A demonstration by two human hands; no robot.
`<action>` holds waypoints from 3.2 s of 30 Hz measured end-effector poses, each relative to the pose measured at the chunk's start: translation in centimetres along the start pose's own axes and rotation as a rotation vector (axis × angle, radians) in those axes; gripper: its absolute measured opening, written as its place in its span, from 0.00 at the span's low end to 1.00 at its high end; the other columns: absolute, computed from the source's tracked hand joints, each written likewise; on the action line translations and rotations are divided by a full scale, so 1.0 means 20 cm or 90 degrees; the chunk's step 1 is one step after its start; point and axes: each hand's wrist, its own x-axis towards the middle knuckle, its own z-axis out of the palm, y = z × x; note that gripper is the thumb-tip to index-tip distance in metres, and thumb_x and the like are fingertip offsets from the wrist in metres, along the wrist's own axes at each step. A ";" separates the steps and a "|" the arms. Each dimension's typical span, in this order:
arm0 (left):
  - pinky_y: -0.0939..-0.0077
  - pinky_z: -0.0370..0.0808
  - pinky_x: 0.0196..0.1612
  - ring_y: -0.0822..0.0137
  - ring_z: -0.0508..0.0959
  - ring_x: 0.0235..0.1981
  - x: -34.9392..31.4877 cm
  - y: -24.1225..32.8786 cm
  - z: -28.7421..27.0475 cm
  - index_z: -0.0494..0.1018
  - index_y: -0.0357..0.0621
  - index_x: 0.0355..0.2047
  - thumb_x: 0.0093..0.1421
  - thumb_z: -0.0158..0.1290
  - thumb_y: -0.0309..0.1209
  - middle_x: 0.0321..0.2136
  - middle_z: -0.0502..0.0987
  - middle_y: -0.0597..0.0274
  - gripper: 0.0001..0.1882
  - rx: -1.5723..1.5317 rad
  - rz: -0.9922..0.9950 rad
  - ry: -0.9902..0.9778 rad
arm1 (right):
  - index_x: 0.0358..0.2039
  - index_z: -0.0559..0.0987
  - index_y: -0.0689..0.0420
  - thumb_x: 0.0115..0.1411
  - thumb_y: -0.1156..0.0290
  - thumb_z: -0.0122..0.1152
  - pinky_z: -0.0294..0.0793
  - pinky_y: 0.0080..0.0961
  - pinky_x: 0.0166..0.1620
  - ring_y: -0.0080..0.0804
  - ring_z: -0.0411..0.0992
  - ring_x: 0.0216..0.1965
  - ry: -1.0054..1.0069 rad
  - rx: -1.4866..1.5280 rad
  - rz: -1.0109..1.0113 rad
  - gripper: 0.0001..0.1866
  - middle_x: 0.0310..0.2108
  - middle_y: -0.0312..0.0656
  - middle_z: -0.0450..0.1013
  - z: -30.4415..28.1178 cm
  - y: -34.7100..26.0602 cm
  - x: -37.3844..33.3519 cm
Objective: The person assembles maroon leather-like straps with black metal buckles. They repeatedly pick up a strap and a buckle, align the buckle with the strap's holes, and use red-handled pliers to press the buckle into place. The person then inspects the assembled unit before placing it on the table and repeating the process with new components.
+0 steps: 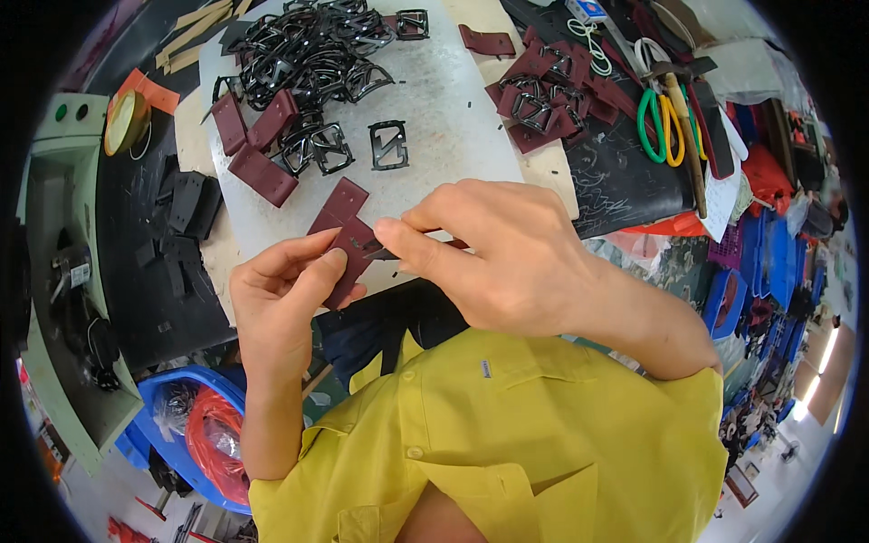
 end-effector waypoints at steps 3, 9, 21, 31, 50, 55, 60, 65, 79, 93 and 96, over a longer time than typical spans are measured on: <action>0.77 0.79 0.27 0.73 0.76 0.23 -0.01 0.02 0.01 0.74 0.28 0.35 0.53 0.53 0.19 0.26 0.76 0.56 0.09 0.010 -0.014 0.001 | 0.38 0.78 0.57 0.40 0.74 0.67 0.63 0.20 0.17 0.26 0.65 0.16 -0.002 -0.003 -0.032 0.20 0.24 0.37 0.71 0.00 0.02 -0.01; 0.83 0.75 0.26 0.72 0.78 0.22 -0.07 -0.03 0.06 0.74 0.27 0.34 0.52 0.53 0.17 0.23 0.77 0.57 0.08 0.273 0.265 0.043 | 0.36 0.78 0.58 0.41 0.79 0.65 0.62 0.19 0.17 0.28 0.65 0.15 -0.160 0.066 0.106 0.17 0.25 0.40 0.71 -0.05 0.01 0.00; 0.80 0.78 0.36 0.72 0.77 0.33 -0.01 -0.02 0.02 0.68 0.33 0.49 0.62 0.47 0.26 0.35 0.75 0.60 0.16 -0.151 0.040 -0.012 | 0.33 0.79 0.61 0.38 0.77 0.66 0.65 0.18 0.17 0.26 0.67 0.17 0.083 -0.033 -0.036 0.17 0.25 0.40 0.71 0.03 -0.05 0.02; 0.80 0.76 0.41 0.78 0.74 0.32 -0.07 0.00 0.06 0.66 0.36 0.52 0.63 0.43 0.23 0.31 0.73 0.67 0.17 -0.128 0.018 -0.049 | 0.29 0.79 0.61 0.36 0.79 0.66 0.62 0.19 0.16 0.26 0.67 0.15 0.087 0.012 0.000 0.15 0.21 0.39 0.69 0.06 -0.05 -0.01; 0.64 0.70 0.50 0.51 0.75 0.46 0.03 -0.08 0.03 0.73 0.32 0.42 0.52 0.50 0.15 0.40 0.76 0.47 0.15 0.604 0.820 0.027 | 0.27 0.76 0.61 0.57 0.64 0.59 0.60 0.13 0.18 0.11 0.57 0.12 -0.023 0.935 0.684 0.12 0.23 0.38 0.74 0.01 -0.02 0.07; 0.66 0.75 0.44 0.60 0.78 0.38 0.00 -0.08 0.03 0.71 0.32 0.44 0.59 0.50 0.22 0.35 0.77 0.51 0.13 -0.149 0.200 0.066 | 0.24 0.74 0.60 0.57 0.64 0.59 0.50 0.12 0.13 0.11 0.55 0.11 0.026 0.984 0.666 0.12 0.18 0.38 0.72 0.06 0.00 0.04; 0.79 0.77 0.29 0.66 0.79 0.27 -0.02 -0.09 -0.01 0.72 0.32 0.36 0.59 0.51 0.24 0.29 0.77 0.53 0.07 -0.280 0.044 -0.074 | 0.29 0.76 0.60 0.58 0.63 0.58 0.50 0.13 0.15 0.12 0.55 0.11 -0.023 1.013 0.763 0.11 0.13 0.30 0.65 0.07 -0.01 0.05; 0.84 0.72 0.25 0.72 0.76 0.22 -0.02 -0.11 0.08 0.73 0.32 0.32 0.58 0.53 0.25 0.24 0.76 0.58 0.07 -0.194 0.152 0.044 | 0.32 0.76 0.62 0.57 0.67 0.59 0.52 0.12 0.17 0.11 0.56 0.14 -0.002 0.771 0.604 0.10 0.14 0.28 0.65 0.07 -0.05 0.04; 0.73 0.69 0.29 0.63 0.73 0.27 0.35 0.01 0.22 0.74 0.38 0.35 0.47 0.61 0.26 0.26 0.74 0.61 0.14 0.803 0.681 0.160 | 0.33 0.79 0.59 0.50 0.73 0.63 0.66 0.16 0.23 0.20 0.67 0.18 0.285 -0.161 0.329 0.08 0.24 0.37 0.73 -0.07 0.33 0.00; 0.88 0.73 0.28 0.78 0.75 0.25 0.09 -0.02 0.13 0.75 0.30 0.35 0.50 0.58 0.19 0.25 0.77 0.61 0.10 0.122 0.301 0.117 | 0.30 0.79 0.61 0.49 0.72 0.67 0.60 0.13 0.19 0.13 0.63 0.17 0.126 0.570 0.546 0.09 0.19 0.31 0.70 0.12 0.03 0.07; 0.89 0.73 0.27 0.79 0.75 0.24 0.06 -0.03 0.13 0.75 0.29 0.34 0.50 0.58 0.18 0.24 0.77 0.61 0.10 0.122 0.311 0.142 | 0.29 0.80 0.60 0.46 0.73 0.68 0.62 0.16 0.19 0.18 0.65 0.17 0.169 0.348 0.422 0.09 0.19 0.35 0.69 0.15 -0.03 0.06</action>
